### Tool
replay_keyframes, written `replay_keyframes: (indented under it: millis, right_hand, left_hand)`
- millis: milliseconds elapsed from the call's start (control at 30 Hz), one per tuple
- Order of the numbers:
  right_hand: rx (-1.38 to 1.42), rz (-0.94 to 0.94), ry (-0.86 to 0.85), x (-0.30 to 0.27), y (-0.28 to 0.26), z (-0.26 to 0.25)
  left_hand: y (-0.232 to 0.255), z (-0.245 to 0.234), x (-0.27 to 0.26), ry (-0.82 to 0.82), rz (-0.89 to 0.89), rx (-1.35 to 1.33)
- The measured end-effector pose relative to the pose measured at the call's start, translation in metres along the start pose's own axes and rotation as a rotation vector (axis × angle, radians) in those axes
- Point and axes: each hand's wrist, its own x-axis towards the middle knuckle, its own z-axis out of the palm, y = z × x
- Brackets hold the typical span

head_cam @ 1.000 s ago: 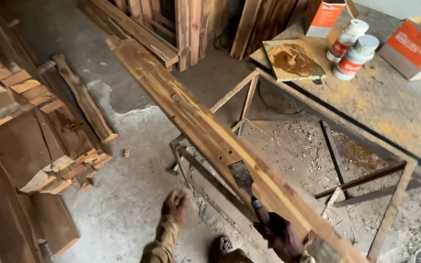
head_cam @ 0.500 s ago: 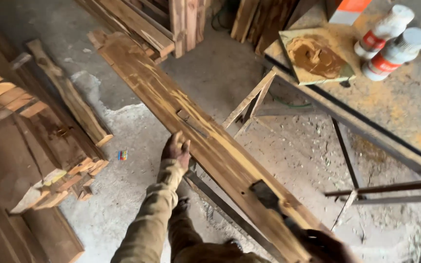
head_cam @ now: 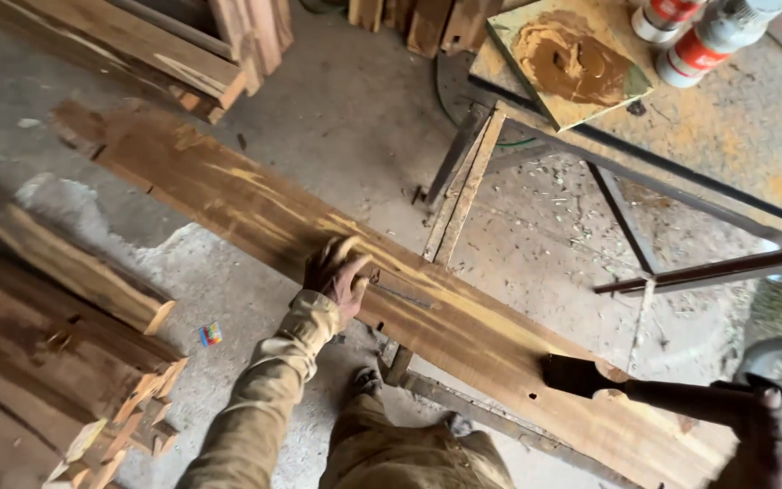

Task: Chisel out wood for joints and hammer them together.

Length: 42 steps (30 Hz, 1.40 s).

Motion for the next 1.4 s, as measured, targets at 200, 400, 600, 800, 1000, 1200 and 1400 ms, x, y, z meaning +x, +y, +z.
replay_keyframes:
  millis: [200,400,600,800,1000,1200,1400]
  right_hand:
    - [0.137,-0.214,0.116,-0.008,-0.109,0.182]
    - [0.110,-0.277,0.080,0.008,-0.123,0.225]
    - [0.069,-0.185,0.073,0.006,-0.142,0.266]
    - [0.440,-0.076,-0.190,-0.015,-0.137,0.324]
    - [0.499,0.131,-0.593,-0.057,-0.124,0.405]
    - [-0.163,0.226,-1.055,-0.106,0.037,0.433]
    - [-0.402,0.495,-1.447,-0.162,0.213,0.403]
  left_hand:
    - [-0.010,0.007,0.006,-0.183,0.102,-0.058]
    - [0.008,0.032,0.008,-0.147,0.212,-0.040]
    - [0.030,0.018,-0.010,-0.197,0.193,-0.058]
    - [0.090,-0.055,-0.033,-0.297,0.237,-0.758]
    - [0.092,-0.091,-0.100,-0.221,-0.360,-0.806]
    - [0.039,-0.031,-0.249,0.029,-0.984,-0.954]
    - [-0.030,0.037,-0.388,0.100,-1.424,-0.608]
